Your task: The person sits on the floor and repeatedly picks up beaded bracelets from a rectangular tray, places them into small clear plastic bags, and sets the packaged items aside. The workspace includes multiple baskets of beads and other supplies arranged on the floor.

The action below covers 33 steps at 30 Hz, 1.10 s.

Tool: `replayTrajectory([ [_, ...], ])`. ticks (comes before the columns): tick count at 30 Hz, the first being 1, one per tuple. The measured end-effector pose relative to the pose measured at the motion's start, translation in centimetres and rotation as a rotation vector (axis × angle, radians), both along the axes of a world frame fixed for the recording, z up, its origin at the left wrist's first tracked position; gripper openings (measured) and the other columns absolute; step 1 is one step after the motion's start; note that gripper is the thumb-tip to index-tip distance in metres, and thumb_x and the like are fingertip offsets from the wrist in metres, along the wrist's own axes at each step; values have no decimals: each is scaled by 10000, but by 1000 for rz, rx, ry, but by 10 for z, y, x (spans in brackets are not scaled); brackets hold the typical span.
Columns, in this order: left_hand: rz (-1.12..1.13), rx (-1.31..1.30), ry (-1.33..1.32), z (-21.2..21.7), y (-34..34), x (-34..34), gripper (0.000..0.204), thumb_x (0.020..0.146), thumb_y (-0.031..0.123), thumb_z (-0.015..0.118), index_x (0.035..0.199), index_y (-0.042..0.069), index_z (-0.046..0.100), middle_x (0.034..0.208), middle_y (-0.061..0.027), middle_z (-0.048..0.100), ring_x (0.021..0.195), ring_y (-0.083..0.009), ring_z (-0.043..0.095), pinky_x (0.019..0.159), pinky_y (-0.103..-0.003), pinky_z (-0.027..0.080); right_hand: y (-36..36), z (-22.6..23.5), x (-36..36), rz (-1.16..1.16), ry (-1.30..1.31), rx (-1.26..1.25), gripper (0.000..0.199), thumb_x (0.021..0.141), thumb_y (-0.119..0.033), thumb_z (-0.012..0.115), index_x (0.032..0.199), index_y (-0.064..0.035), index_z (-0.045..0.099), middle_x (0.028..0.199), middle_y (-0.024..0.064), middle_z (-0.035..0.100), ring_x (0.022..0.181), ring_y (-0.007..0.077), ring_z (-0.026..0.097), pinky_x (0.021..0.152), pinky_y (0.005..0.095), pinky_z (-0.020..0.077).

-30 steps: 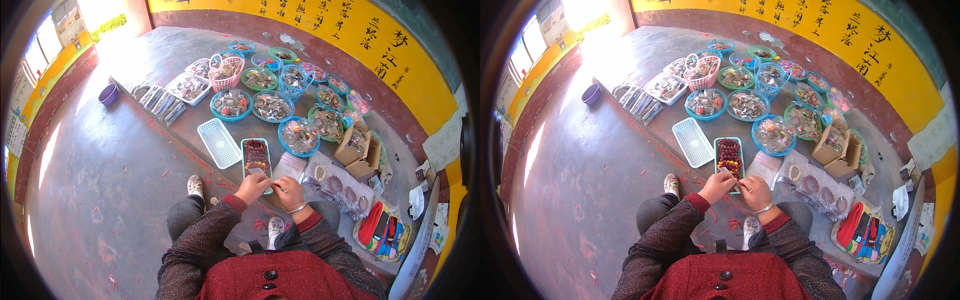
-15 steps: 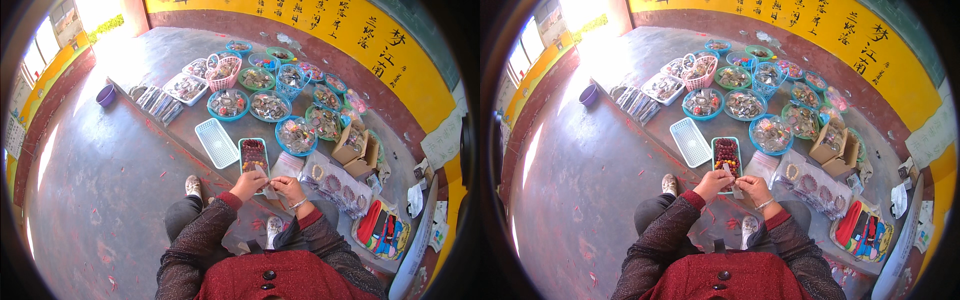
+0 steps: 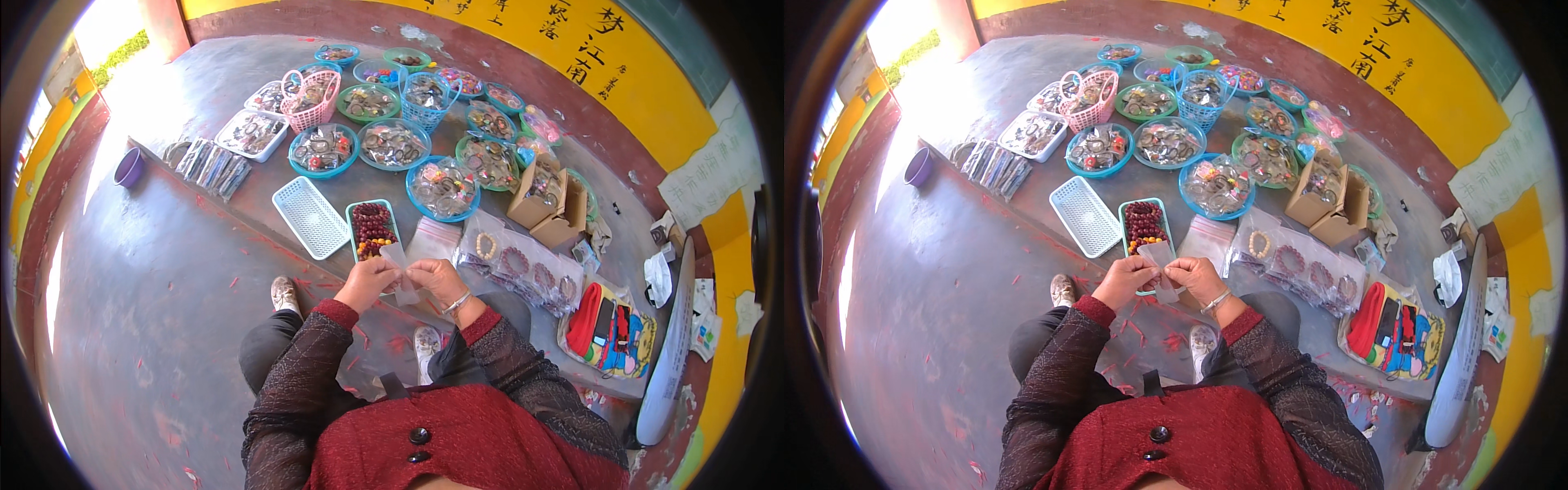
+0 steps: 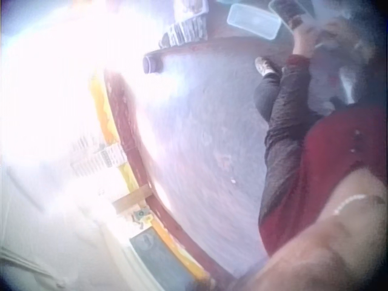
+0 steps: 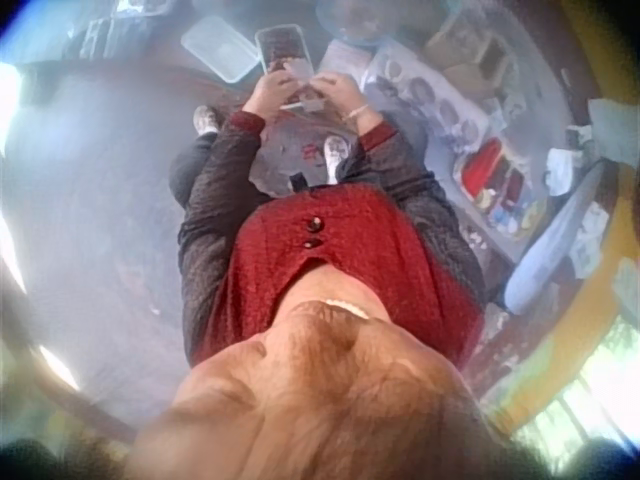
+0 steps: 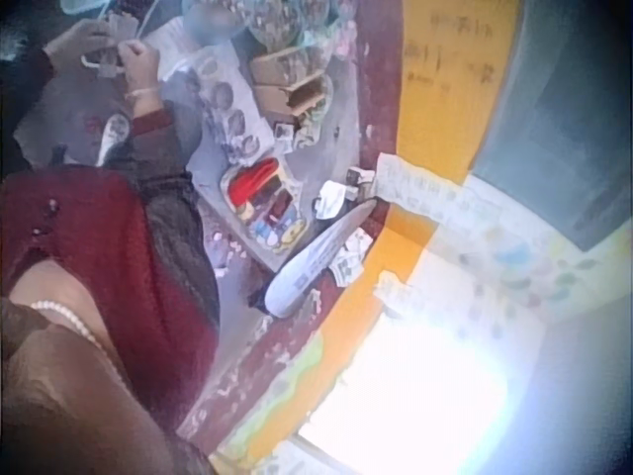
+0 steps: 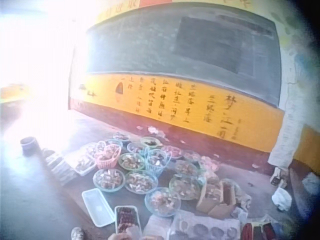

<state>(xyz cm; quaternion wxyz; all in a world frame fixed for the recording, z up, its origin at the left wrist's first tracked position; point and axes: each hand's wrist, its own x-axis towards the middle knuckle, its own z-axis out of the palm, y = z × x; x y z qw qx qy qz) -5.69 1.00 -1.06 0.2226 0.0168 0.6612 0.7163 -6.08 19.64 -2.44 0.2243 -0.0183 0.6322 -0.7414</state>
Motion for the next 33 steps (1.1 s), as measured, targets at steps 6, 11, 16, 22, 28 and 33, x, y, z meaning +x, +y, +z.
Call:
replayTrajectory([
  [6,10,41,-38,2,-1,0,126,869,86,519,876,-21,585,805,-49,616,706,-111,594,661,-236,492,-1,-1,0,21,66,-21,155,839,-144,587,850,6,626,754,18,622,680,73,561,631,223,456],
  [11,19,64,-54,-3,-1,-1,140,873,86,513,887,-37,578,830,-74,613,756,-142,614,700,-252,509,-7,3,6,11,335,300,174,815,-156,604,847,14,625,745,24,633,690,68,564,632,234,466],
  [16,6,30,-57,-6,0,-1,136,868,77,521,885,-46,576,848,-80,612,767,-145,613,714,-251,511,-5,-1,5,-2,260,267,173,785,-138,595,835,22,639,721,44,643,661,70,567,606,240,470],
  [22,-1,7,-30,-7,1,-1,119,852,59,541,881,-51,576,846,-84,612,767,-137,607,705,-241,506,-2,-4,5,10,248,268,166,776,-127,593,826,21,650,724,43,647,660,70,570,603,237,468],
  [28,-11,-80,16,-10,0,0,104,843,51,552,865,-46,579,823,-70,606,742,-117,595,686,-229,503,-5,0,5,28,203,226,123,768,-83,603,824,19,644,725,34,641,669,65,568,615,225,464],
  [33,-29,-137,74,-13,1,1,82,840,37,548,843,-38,580,807,-57,596,721,-111,592,664,-232,510,-4,0,5,78,189,219,97,781,-68,605,826,16,626,739,19,626,686,68,559,632,219,458],
])
